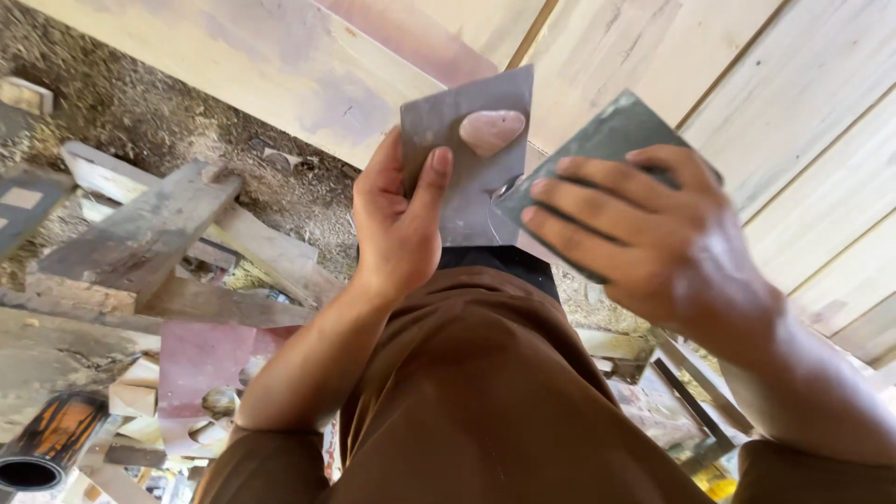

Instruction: The person applies and smooths wood putty into gaps of wooden planks using scrapers.

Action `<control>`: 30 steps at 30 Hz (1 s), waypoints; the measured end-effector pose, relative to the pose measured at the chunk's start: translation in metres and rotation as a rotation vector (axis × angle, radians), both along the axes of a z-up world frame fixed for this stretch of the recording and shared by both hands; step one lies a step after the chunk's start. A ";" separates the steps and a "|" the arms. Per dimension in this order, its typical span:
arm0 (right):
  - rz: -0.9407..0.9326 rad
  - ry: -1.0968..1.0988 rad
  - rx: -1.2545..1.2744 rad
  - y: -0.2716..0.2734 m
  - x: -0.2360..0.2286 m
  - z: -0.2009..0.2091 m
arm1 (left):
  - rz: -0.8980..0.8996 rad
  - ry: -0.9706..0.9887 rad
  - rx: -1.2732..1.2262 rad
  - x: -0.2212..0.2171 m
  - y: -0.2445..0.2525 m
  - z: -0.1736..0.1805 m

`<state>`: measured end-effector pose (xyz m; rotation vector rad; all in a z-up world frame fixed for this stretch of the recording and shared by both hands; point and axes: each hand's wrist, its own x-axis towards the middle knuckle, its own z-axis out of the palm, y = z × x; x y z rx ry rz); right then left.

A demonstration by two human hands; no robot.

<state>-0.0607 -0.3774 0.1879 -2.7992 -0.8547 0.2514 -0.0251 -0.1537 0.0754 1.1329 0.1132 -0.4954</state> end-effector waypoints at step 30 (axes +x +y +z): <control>-0.278 0.255 0.345 0.001 -0.017 0.002 | 0.313 -0.087 0.028 -0.009 -0.019 -0.038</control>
